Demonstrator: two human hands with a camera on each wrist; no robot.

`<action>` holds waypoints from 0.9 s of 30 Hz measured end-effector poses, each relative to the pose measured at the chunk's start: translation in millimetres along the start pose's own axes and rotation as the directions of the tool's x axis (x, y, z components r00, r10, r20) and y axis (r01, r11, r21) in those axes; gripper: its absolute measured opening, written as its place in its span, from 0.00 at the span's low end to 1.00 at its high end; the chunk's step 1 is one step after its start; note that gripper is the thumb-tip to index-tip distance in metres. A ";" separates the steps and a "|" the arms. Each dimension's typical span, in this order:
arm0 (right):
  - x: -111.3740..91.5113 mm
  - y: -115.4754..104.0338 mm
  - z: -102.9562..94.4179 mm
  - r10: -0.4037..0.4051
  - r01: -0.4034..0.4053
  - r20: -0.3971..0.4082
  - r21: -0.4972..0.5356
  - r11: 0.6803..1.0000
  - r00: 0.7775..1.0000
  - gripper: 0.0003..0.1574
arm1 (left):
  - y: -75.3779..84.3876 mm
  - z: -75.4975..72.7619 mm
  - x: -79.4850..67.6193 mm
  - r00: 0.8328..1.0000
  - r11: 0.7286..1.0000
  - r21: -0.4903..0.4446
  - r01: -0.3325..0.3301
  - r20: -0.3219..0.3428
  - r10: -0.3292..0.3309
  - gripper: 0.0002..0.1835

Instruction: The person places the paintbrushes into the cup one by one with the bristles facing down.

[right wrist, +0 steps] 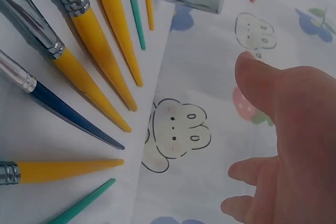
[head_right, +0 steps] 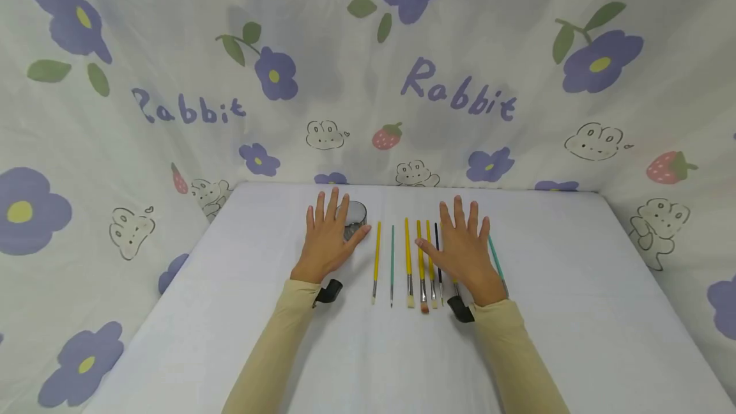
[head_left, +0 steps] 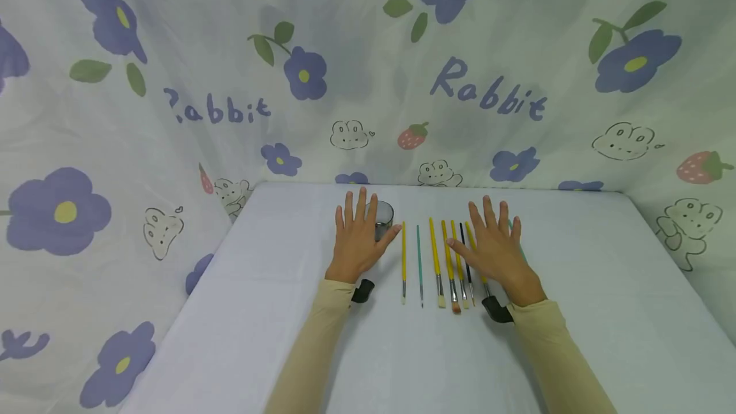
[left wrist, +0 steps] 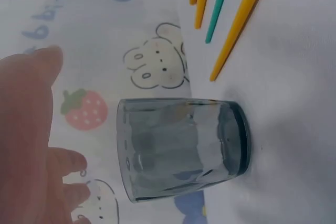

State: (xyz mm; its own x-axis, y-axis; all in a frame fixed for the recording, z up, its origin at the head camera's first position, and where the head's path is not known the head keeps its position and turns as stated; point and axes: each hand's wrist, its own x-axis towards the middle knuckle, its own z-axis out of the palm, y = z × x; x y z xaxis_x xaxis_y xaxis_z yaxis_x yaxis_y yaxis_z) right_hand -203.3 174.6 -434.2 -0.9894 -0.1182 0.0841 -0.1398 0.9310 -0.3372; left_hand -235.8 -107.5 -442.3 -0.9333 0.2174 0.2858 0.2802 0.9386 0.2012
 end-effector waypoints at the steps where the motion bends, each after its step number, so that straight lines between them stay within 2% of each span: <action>1: 0.0 0.0 -1.3 -0.002 0.002 0.000 0.007 1.000 1.000 0.62 | -0.3 -0.3 0.3 1.000 1.000 0.002 0.000 -0.002 0.000 0.49; 6: 1.8 5.5 -8.2 0.003 -0.004 0.009 0.053 0.999 1.000 0.62 | -3.2 -2.3 1.7 1.000 0.999 -0.047 0.006 0.003 -0.005 0.49; 9: 3.9 12.4 -13.5 0.014 -0.014 0.001 0.097 0.995 1.000 0.61 | -6.5 -2.0 3.4 1.000 0.989 -0.149 0.022 0.004 -0.022 0.51; 11: 5.2 17.9 -17.8 0.012 -0.009 -0.018 0.150 0.989 1.000 0.59 | -9.1 -1.0 5.1 0.999 0.969 -0.244 0.036 -0.001 -0.037 0.51; 15: 5.6 27.0 -27.5 0.012 0.015 -0.089 0.298 0.955 0.996 0.54 | -13.3 1.1 7.4 0.996 0.896 -0.439 0.073 -0.013 -0.088 0.52; 19: 3.7 34.0 -34.8 0.058 0.013 -0.164 0.401 0.916 0.985 0.50 | -17.4 3.8 8.5 0.986 0.814 -0.565 0.137 -0.001 -0.167 0.53; 25: -0.3 42.5 -43.3 0.186 -0.067 -0.211 0.470 0.880 0.960 0.46 | -26.0 11.7 10.9 0.968 0.697 -0.682 0.223 0.070 -0.241 0.53; 27: -0.6 47.2 -43.9 0.212 -0.082 -0.219 0.484 0.871 0.952 0.44 | -27.8 14.7 11.2 0.961 0.669 -0.699 0.254 0.104 -0.256 0.54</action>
State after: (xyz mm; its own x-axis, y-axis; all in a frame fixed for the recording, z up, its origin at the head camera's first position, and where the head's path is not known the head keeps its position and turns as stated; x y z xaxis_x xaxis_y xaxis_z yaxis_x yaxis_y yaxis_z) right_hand -207.6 233.7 -409.0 -0.9636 0.1602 0.2139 -0.0589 0.6535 -0.7546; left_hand -257.3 -127.2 -458.5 -0.9920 -0.0038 0.1260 0.1076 0.4954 0.8620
